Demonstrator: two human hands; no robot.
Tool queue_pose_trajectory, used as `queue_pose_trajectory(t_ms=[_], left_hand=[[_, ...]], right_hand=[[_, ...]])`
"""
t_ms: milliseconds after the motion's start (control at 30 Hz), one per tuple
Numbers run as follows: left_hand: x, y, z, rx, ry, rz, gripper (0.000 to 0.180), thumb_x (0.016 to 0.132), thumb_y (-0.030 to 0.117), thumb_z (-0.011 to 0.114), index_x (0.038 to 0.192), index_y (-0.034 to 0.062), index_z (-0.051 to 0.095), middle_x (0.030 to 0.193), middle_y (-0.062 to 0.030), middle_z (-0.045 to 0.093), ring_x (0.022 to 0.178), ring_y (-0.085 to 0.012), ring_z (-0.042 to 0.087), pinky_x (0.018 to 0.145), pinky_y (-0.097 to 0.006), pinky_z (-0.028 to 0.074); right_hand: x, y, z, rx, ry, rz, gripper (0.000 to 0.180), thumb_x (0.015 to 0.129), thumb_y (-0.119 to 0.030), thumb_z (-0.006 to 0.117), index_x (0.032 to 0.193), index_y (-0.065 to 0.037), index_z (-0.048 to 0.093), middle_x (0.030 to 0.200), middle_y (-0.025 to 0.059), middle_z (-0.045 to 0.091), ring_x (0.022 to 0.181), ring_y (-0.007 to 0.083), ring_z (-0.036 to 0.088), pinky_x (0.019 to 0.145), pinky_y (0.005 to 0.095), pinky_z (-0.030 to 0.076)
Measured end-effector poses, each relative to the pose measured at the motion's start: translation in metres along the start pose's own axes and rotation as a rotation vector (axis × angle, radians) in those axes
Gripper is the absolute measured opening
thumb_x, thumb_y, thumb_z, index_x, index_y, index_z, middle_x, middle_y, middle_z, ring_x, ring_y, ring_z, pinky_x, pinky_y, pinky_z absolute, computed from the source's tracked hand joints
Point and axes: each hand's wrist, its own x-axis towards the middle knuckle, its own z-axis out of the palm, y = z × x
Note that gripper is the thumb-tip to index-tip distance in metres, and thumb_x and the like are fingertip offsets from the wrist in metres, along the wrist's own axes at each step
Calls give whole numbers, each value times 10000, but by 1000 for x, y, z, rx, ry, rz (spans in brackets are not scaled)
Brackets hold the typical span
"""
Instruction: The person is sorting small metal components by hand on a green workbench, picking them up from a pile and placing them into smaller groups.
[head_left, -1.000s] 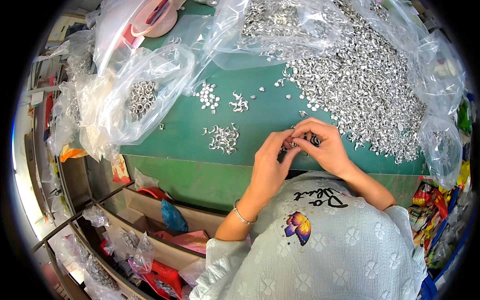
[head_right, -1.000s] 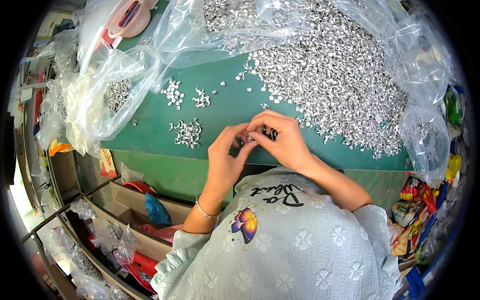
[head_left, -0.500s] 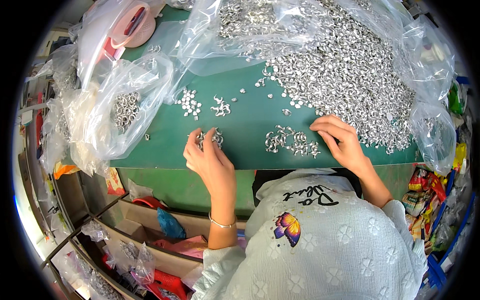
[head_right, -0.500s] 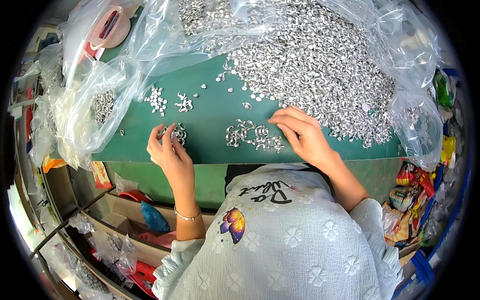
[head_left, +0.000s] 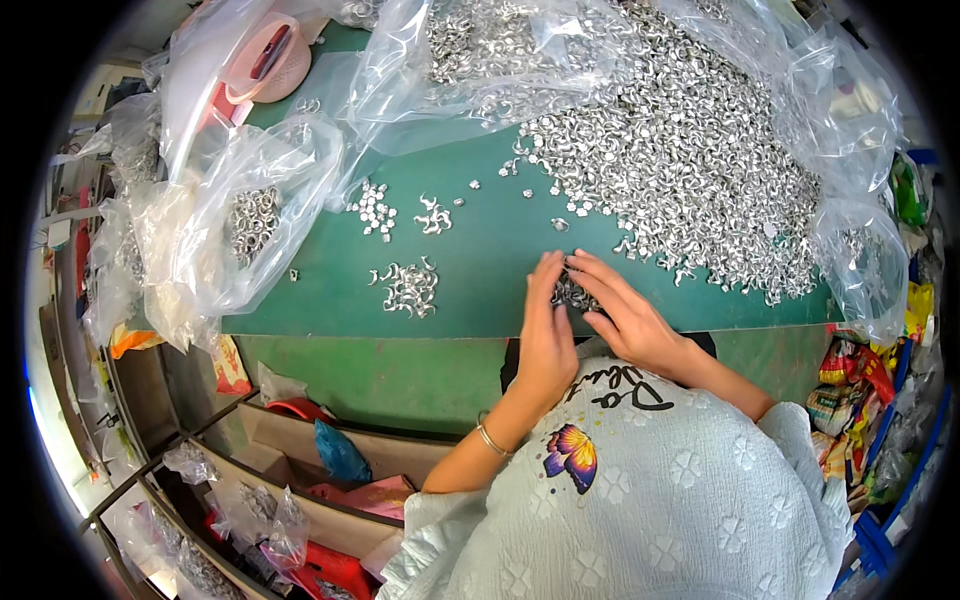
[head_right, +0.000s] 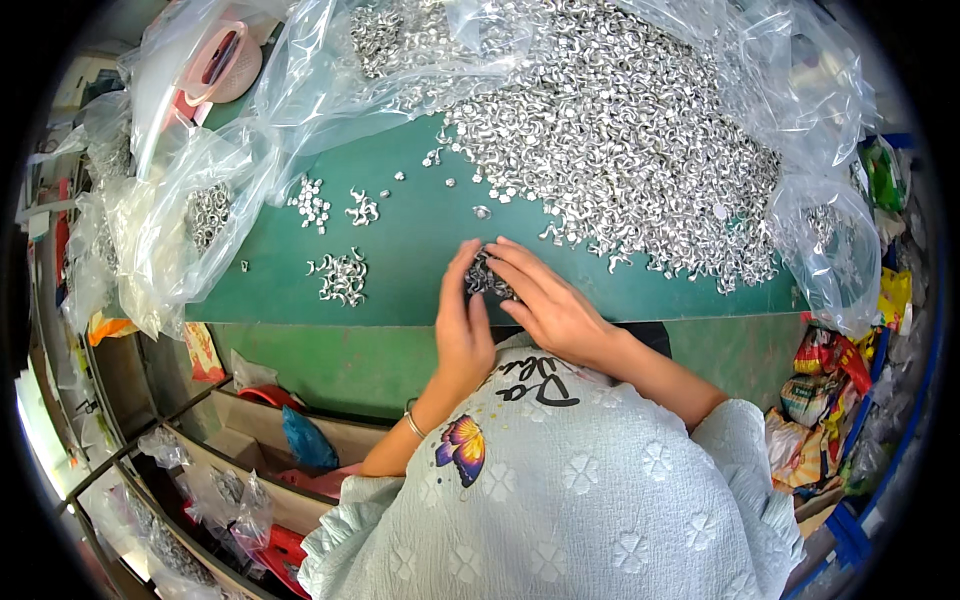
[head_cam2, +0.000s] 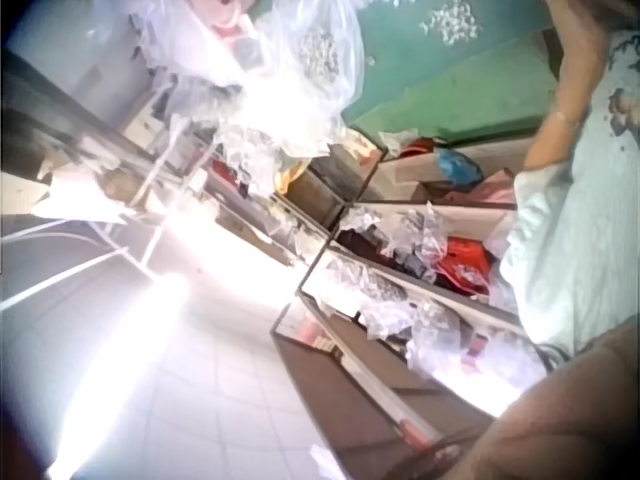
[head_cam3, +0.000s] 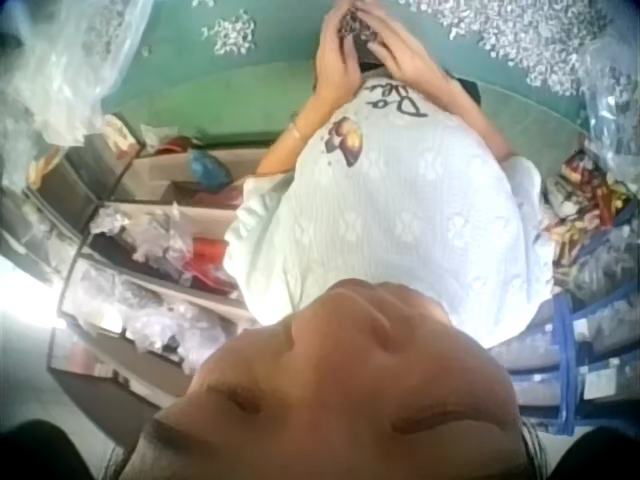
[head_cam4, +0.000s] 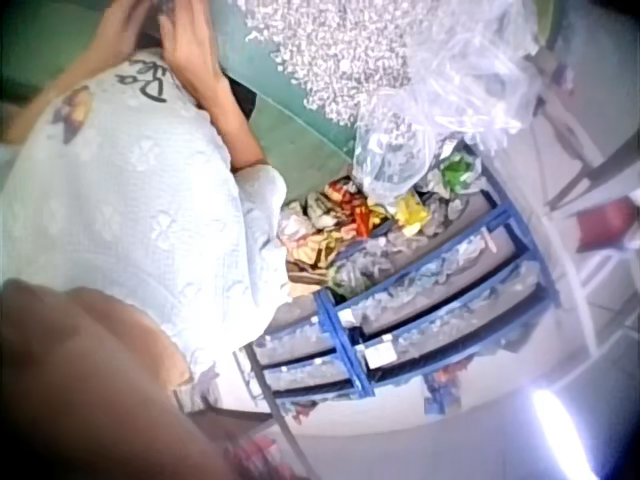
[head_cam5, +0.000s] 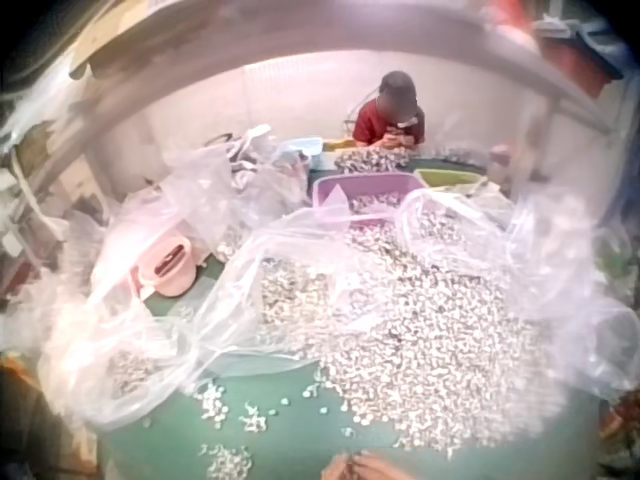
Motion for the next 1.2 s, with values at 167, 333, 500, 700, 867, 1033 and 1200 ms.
queue_pose_trajectory(t_ms=[167,333,500,700,867,1033,1200], left_hand=[[-53,-9,-29,-648,-125,-464,308,978,54,420,1248,-72,496,1274,-242,558,1265,-336,502,1070,-403,378],[-54,-46,-17,-1420,-358,-1108,520,1010,321,377,1282,-107,493,1304,-280,541,1265,-379,501,1095,-448,367],[-42,-89,4,-2017,-630,-723,626,986,444,351,1386,-34,414,1400,-289,447,1313,-441,424,1101,-593,306],[-45,-91,9,-2293,-409,-1088,535,994,376,305,1269,-44,490,1337,-297,481,1252,-419,484,1051,-594,381],[-56,-114,22,-2049,-406,-1204,472,1004,327,328,1148,-71,538,1147,-244,594,1029,-354,628,843,-470,551],[-52,-98,27,-1342,-330,-1261,392,999,275,400,1086,-65,574,1015,-181,640,899,-276,670,681,-354,589],[-26,-70,19,-1065,-557,-1193,287,972,216,495,1024,-38,618,881,-106,643,677,-161,618,542,-249,495]], right_hand=[[20,11,-7,-88,-97,-132,598,849,-175,683,1377,-22,448,1456,151,398,1386,341,343,1114,445,346],[41,15,2,-238,-235,-292,519,867,-288,665,1303,-39,532,1420,127,450,1385,308,351,1140,447,320],[26,18,7,-167,-326,-352,413,826,-251,669,1162,-16,622,1393,127,483,1376,294,372,1154,463,300],[-11,4,12,-76,-345,-384,299,853,-208,653,1084,-17,647,1296,140,558,1306,298,462,1111,453,373],[-15,3,20,50,-367,-486,234,843,-139,681,1035,-10,648,1145,124,616,1147,276,570,1074,425,418],[-20,6,21,195,-225,-500,165,824,-82,704,964,2,675,961,101,664,884,259,633,780,368,501],[-16,3,2,246,166,-455,109,806,10,702,908,42,680,857,121,662,734,266,623,667,368,488]])
